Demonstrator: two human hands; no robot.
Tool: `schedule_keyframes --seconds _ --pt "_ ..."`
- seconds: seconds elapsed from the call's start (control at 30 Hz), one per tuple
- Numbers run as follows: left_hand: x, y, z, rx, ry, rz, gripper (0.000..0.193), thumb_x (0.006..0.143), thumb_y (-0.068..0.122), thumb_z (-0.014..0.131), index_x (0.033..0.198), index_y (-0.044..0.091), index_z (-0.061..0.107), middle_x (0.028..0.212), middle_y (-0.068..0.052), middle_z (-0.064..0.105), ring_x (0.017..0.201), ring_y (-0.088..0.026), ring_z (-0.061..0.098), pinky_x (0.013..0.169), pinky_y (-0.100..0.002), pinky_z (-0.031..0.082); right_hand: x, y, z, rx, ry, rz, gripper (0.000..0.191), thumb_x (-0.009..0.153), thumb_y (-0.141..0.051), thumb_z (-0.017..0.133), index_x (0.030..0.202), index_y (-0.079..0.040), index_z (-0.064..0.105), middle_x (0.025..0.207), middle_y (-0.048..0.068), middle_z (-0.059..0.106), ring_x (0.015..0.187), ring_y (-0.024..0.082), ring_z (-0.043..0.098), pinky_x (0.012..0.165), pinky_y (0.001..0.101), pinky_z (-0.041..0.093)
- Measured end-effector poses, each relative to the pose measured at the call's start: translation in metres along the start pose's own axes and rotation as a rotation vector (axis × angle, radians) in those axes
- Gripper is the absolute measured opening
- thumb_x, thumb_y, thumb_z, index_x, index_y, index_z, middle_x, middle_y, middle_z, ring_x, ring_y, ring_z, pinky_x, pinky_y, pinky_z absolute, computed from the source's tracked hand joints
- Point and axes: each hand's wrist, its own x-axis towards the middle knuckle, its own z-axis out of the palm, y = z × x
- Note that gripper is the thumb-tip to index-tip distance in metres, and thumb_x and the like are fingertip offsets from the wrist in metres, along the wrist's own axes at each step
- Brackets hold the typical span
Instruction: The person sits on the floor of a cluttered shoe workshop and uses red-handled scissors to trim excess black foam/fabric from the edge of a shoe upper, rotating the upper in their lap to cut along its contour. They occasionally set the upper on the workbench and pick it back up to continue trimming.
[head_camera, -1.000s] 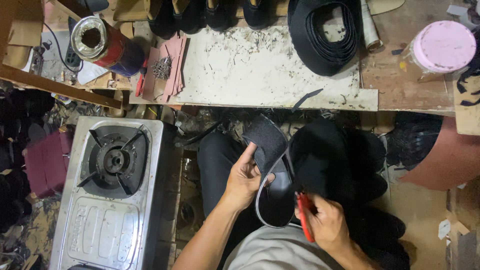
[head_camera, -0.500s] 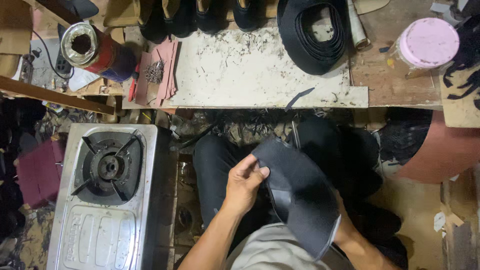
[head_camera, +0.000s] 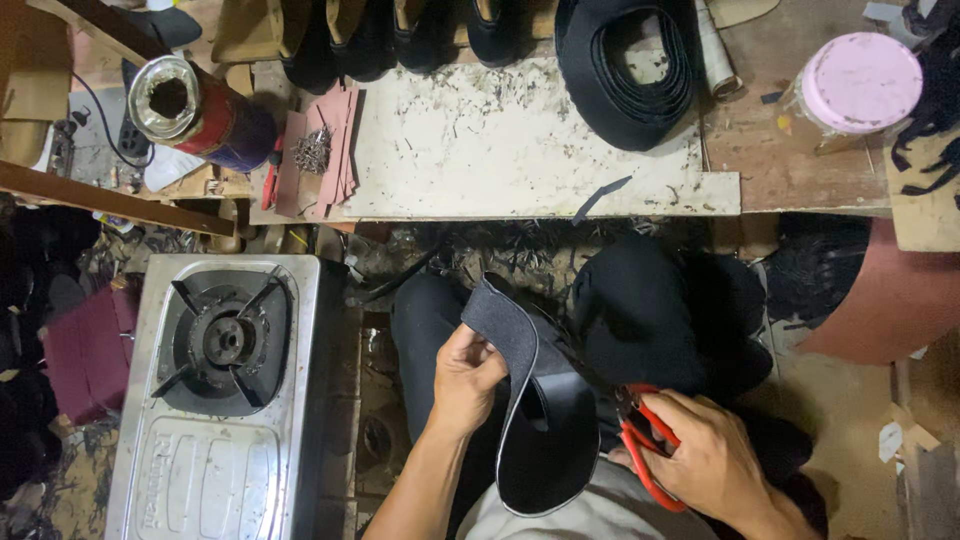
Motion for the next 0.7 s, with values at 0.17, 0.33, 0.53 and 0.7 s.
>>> schedule_keyframes --seconds 0.17,0.33,0.53,0.7 --pt "-0.002 -0.002 0.0 0.035 -0.05 -0.045 0.054 0.085 -0.02 0.056 0.135 -0.003 0.062 0.118 -0.005 0.072 0.107 -0.014 0.068 0.092 -0.029 0.055 0.007 -0.005 0.0 -0.065 -0.061 0.085 0.06 0.06 -0.042 0.095 0.103 -0.007 0.072 0.086 0.009 0.075 0.066 0.03 0.071 0.064 0.0407 0.057" --pt "-0.004 -0.001 -0.003 0.198 0.003 -0.064 0.051 0.086 -0.018 0.068 0.134 -0.001 0.064 0.11 -0.003 0.073 0.09 -0.006 0.067 0.077 -0.022 0.053 0.012 -0.006 0.0 -0.033 -0.032 0.033 0.055 0.063 -0.034 0.088 0.108 -0.005 0.072 0.085 0.012 0.076 0.064 0.031 0.072 0.06 0.0409 0.057" --pt "-0.004 0.001 -0.002 0.208 0.065 -0.125 0.062 0.082 -0.013 0.077 0.139 0.006 0.061 0.103 -0.001 0.072 0.068 0.0 0.056 0.054 -0.017 0.042 0.008 -0.001 0.008 0.073 -0.025 0.007 0.04 0.073 -0.029 0.083 0.103 -0.004 0.073 0.079 0.011 0.077 0.065 0.027 0.075 0.058 0.0363 0.059" --pt "-0.002 0.004 0.004 0.16 0.048 -0.114 0.058 0.084 -0.014 0.076 0.138 0.003 0.062 0.108 -0.004 0.072 0.078 -0.005 0.062 0.064 -0.02 0.048 0.005 0.001 0.01 0.059 -0.044 0.006 0.039 0.073 -0.032 0.084 0.099 -0.005 0.072 0.076 0.01 0.076 0.064 0.027 0.075 0.057 0.0363 0.059"
